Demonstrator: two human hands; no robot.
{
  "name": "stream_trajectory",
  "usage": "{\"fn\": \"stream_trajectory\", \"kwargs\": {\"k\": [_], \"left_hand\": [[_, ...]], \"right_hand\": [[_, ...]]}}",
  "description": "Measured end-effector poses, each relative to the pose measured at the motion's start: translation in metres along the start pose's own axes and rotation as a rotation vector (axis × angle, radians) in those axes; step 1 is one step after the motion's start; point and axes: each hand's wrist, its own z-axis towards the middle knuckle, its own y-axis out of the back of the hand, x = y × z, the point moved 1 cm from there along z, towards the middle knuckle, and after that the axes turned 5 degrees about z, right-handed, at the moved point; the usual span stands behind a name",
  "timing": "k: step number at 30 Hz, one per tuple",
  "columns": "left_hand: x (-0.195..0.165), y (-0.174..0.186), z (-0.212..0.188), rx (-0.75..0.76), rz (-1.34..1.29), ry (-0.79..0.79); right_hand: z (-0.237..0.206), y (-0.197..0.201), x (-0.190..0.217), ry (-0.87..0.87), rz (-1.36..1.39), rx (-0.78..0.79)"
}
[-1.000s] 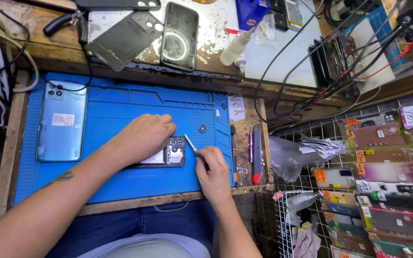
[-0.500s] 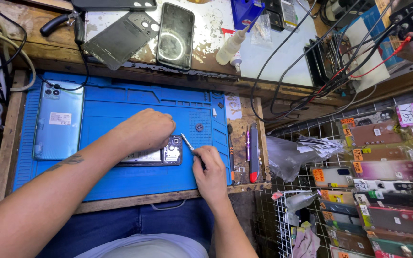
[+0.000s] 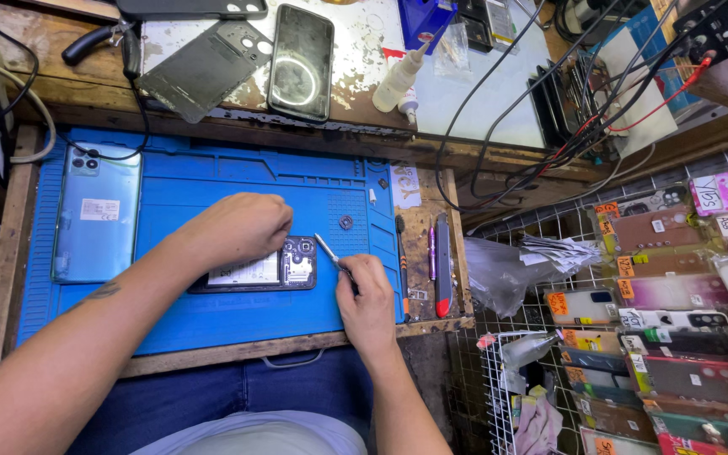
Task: The person removes internal components, adhesive strips, and a battery from a disassembled smartphone using their hands and a small prying tool on a repair mat.
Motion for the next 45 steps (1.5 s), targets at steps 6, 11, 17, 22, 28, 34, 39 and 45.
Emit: {"fn": "stream_trajectory", "kwargs": {"k": [6,11,17,22,28,34,39,45], "left_hand": [[0.003,-0.002,-0.010,-0.040,0.015,-0.062],[0.000,0.001,-0.009,-0.003,0.141,-0.118],[-0.008,0.003,0.001,0.063,0.319,-0.203],[-0.017,0.011,0.006,0.233,0.306,-0.133],[-0.030,0.013,-0.004,0.200,0.287,-0.115],[-0.031,0.007,-0.012,0.071,0.349,-0.226],[-0.036,0.014,-0.012,0.230,0.348,-0.156],[-0.046,0.015,-0.012,0.235,0.320,-0.121]], "right_hand": [[0.002,-0.011,0.001,0.075,-0.221,0.037],[0.001,-0.015,0.002,0.084,-0.230,0.050],[-0.003,-0.014,0.000,0.086,-0.232,0.059],[-0.007,-0.011,0.003,0.099,-0.243,0.056],[-0.014,-0.005,0.008,0.112,-0.242,0.045],[-0.019,-0.008,0.009,0.111,-0.242,0.048],[-0.026,-0.007,0.018,0.126,-0.235,0.046],[-0.030,0.001,0.019,0.119,-0.221,0.046]]}}
